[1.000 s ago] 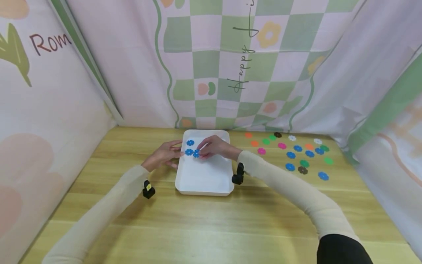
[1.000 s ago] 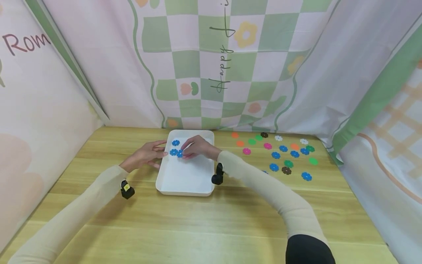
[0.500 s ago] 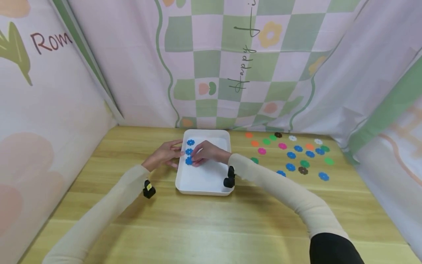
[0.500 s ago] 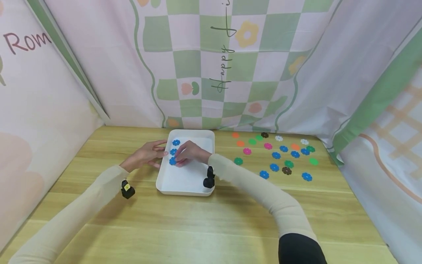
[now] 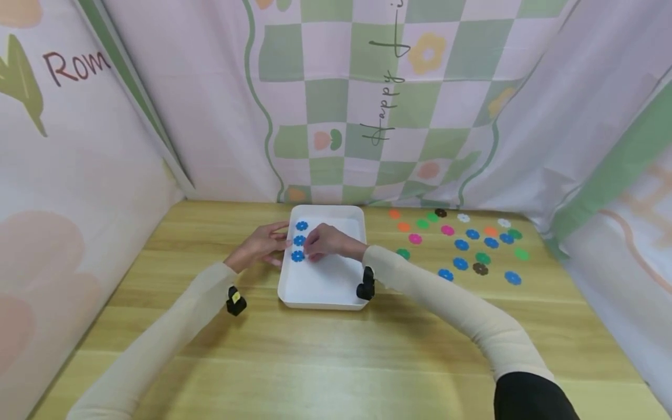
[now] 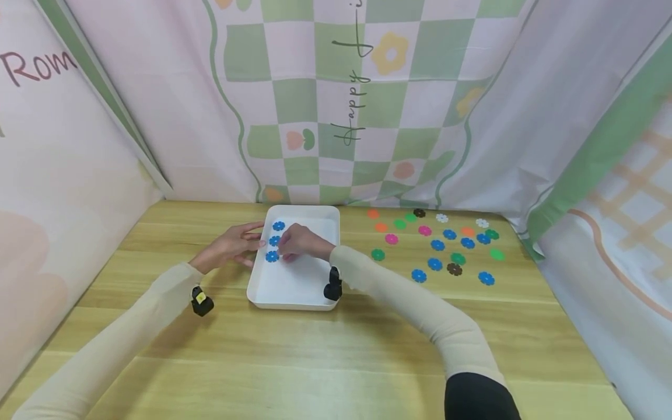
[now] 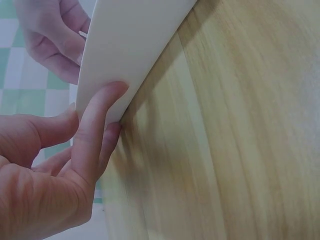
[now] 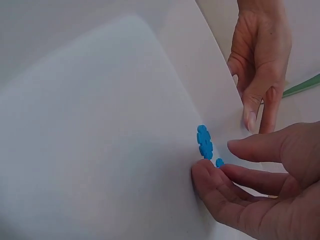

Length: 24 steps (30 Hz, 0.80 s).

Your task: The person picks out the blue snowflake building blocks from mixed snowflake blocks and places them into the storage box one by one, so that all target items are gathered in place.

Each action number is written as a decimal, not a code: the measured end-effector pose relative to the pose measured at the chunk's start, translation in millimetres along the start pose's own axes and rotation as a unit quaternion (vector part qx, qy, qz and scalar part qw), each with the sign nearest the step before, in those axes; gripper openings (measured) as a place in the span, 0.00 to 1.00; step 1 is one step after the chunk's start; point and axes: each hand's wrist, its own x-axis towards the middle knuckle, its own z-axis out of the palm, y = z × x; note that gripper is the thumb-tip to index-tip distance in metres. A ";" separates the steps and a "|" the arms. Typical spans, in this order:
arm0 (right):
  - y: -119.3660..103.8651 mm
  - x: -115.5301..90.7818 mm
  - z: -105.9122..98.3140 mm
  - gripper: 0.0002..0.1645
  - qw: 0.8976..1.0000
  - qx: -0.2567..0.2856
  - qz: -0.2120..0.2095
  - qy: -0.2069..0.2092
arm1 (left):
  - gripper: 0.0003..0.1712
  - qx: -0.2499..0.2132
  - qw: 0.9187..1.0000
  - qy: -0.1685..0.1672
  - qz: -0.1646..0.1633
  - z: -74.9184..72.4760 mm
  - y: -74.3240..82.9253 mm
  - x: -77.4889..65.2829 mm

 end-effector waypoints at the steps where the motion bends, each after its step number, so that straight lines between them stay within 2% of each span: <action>1: 0.4 -0.2 -0.6 0.14 1.000 -0.008 0.000 0.000 | 0.41 -0.001 1.000 0.000 -0.001 -0.1 -0.3 0.3; 5: 2.4 -3.5 -6.6 0.15 1.000 -0.020 -0.015 0.003 | 0.41 -0.004 1.000 0.002 -0.001 -0.3 -0.6 0.4; 15: 12.5 -22.8 -34.1 0.16 0.996 0.002 -0.088 0.032 | 0.41 -0.013 1.000 0.003 -0.001 1.5 1.5 -1.8; 24: 35.5 -39.9 -60.5 0.18 0.990 0.030 -0.123 0.058 | 0.41 -0.017 1.000 0.003 0.005 1.4 1.1 -2.3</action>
